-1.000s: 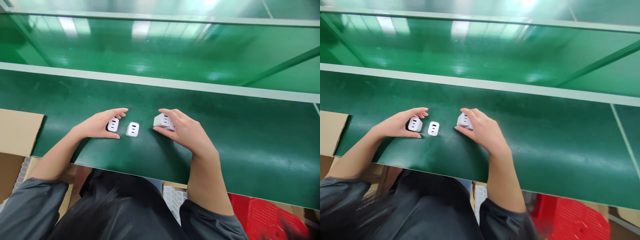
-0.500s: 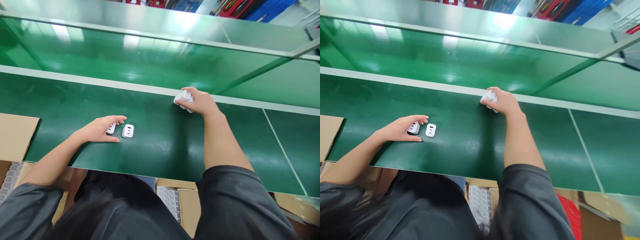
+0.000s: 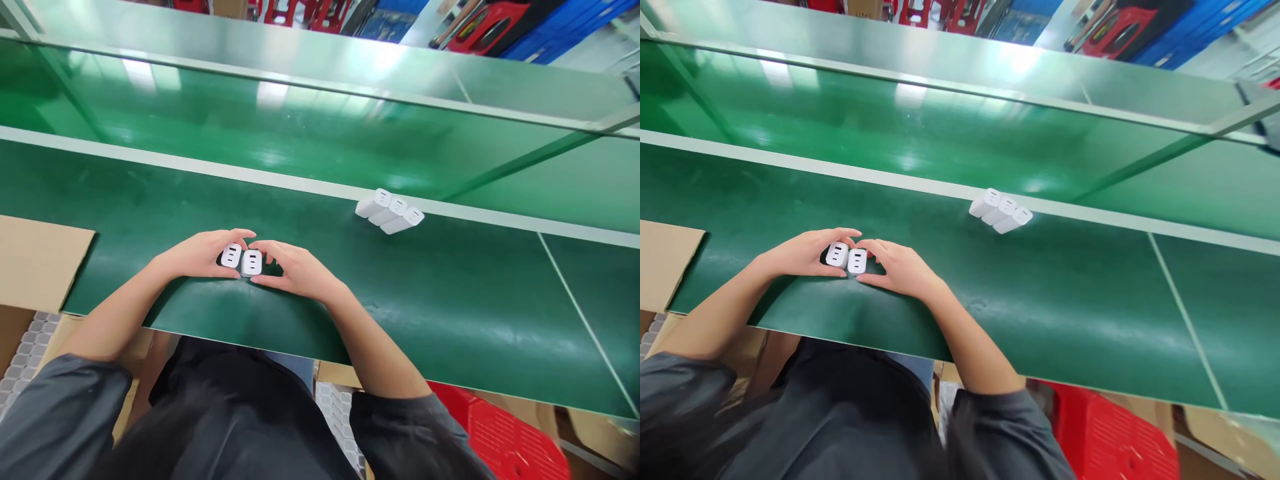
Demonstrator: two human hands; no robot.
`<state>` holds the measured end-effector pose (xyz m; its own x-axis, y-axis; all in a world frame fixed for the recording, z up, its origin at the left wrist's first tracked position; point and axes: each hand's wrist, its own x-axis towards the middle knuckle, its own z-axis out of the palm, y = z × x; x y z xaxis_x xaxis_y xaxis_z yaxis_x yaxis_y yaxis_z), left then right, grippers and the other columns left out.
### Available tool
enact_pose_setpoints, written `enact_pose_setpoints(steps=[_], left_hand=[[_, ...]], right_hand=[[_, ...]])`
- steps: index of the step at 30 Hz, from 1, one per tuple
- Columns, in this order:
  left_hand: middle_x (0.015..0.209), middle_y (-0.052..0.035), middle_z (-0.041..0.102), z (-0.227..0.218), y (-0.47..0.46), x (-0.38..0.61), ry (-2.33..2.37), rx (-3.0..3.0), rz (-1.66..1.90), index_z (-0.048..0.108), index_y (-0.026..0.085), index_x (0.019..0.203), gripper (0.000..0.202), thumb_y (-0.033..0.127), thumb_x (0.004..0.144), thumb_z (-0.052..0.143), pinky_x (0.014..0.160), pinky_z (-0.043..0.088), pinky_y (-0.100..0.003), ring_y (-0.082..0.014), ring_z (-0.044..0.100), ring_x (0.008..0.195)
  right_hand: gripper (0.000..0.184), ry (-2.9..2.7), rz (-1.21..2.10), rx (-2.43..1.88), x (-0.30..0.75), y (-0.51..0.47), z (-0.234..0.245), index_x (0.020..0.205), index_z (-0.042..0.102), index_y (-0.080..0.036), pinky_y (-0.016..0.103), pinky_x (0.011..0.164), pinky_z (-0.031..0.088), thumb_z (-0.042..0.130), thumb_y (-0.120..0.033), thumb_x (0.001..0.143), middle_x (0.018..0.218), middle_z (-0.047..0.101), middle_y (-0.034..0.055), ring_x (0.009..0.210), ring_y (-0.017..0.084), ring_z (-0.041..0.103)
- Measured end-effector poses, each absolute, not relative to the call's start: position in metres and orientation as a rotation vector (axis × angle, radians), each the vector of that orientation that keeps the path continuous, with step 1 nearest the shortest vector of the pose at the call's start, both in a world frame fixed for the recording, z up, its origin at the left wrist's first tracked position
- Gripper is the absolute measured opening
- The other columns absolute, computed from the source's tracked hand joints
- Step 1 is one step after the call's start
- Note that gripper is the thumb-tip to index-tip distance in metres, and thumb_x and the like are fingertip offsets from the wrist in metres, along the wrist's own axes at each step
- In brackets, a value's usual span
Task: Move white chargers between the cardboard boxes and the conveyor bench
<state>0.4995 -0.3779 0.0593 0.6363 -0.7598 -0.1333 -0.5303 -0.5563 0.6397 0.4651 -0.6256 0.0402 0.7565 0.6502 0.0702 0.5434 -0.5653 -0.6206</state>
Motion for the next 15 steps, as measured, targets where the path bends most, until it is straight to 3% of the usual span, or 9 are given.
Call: enact_pose_setpoints(steps=[4,9,12,15], left_hand=[[0.129,-0.0072,0.06,0.055,-0.379,0.497,-1.005,2.335,-0.504,0.036,0.027,0.144,0.074,0.053,0.082,0.067,0.093,0.045,-0.032,-0.0244,0.058,0.116],[0.13,-0.0093,0.06,0.051,-0.384,0.497,-1.039,2.363,-0.403,0.036,0.025,0.145,0.085,0.065,0.077,0.067,0.093,0.046,-0.033,-0.0254,0.058,0.117],[0.13,-0.0088,0.06,0.052,-0.384,0.498,-1.078,2.383,-0.402,0.035,0.026,0.147,0.086,0.068,0.078,0.064,0.094,0.046,-0.033,-0.0256,0.059,0.115],[0.128,-0.005,0.063,0.054,-0.375,0.495,-1.07,2.462,-0.402,0.04,0.031,0.144,0.07,0.065,0.085,0.055,0.09,0.048,-0.034,-0.0264,0.061,0.11]], right_hand=[[0.056,-0.814,0.041,-2.2,0.464,-0.617,0.017,0.131,0.048,-0.022,0.036,0.077,0.054,0.066,-0.048,0.085,0.1,0.068,0.0052,0.082,0.019,0.062],[0.063,-0.85,0.15,-2.085,0.463,-0.625,0.012,0.14,0.039,-0.025,0.035,0.08,0.055,0.066,-0.04,0.085,0.103,0.07,0.003,0.082,0.017,0.063],[0.054,-0.833,0.188,-2.057,0.473,-0.629,0.017,0.139,0.04,-0.024,0.031,0.08,0.055,0.06,-0.034,0.09,0.103,0.071,0.0019,0.081,0.015,0.064],[0.04,-0.798,0.18,-2.129,0.476,-0.63,0.029,0.133,0.049,-0.021,0.028,0.08,0.054,0.054,-0.03,0.094,0.102,0.071,0.0022,0.08,0.013,0.066]])
